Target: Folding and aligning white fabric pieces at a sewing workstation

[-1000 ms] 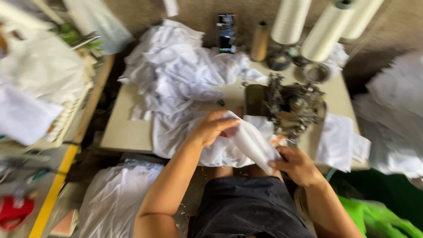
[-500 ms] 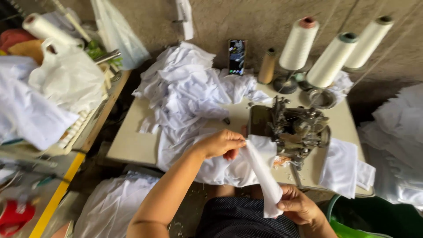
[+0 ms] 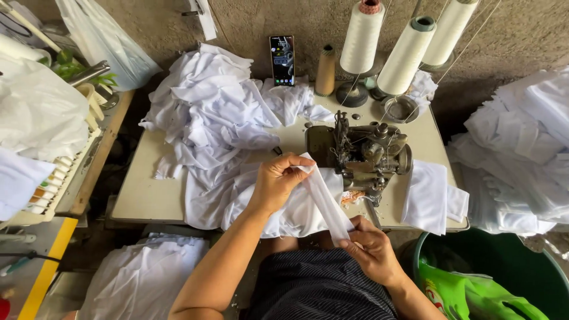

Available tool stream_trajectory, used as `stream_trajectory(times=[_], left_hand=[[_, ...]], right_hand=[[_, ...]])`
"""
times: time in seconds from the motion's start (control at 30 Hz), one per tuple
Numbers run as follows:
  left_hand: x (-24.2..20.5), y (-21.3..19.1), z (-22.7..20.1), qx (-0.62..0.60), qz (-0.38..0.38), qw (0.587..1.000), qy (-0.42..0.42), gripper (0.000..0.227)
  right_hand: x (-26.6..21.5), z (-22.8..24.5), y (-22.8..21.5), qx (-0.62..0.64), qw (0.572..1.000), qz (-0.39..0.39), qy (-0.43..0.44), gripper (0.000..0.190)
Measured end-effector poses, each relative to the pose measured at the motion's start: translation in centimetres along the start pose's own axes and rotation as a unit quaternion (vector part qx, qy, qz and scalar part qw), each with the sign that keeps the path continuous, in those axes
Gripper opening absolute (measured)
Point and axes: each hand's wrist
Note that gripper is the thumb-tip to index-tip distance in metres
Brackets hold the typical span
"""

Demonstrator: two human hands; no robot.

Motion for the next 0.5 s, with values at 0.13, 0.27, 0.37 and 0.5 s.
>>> stream_trajectory(times=[0.13,0.27,0.37,0.5], left_hand=[[0.0,0.1,0.7,-0.105,-0.046,0.992,-0.043,0.018],[0.1,0.1,1.6,-0.163,-0.065,0.983,-0.049,0.021],[0.4,0.0,2.0,-0.175,-0.084,0.979,-0.059,0.019],[0.6,-0.1,2.1,-0.171,-0.095,0.977,-0.086,0.02]], right_hand=[[-1.1,-0.9,0.2,-0.119,0.989,-0.076,-0.037,0.011],[-1.6,-1.5,-0.1,-0.139,0.985,-0.099,-0.032,0.011],[-1.9,-1.9,-0.2,-0.151,0.983,-0.104,-0.031,0.014],[-2.6,-2.2,0.2,-0.168,0.979,-0.115,-0.028,0.02]])
Point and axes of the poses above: each hand's wrist, its own x-axis towards the middle knuckle, its own y-axis out of the palm, z = x × y, and after that the axes turned 4 degrees about -y, right-handed
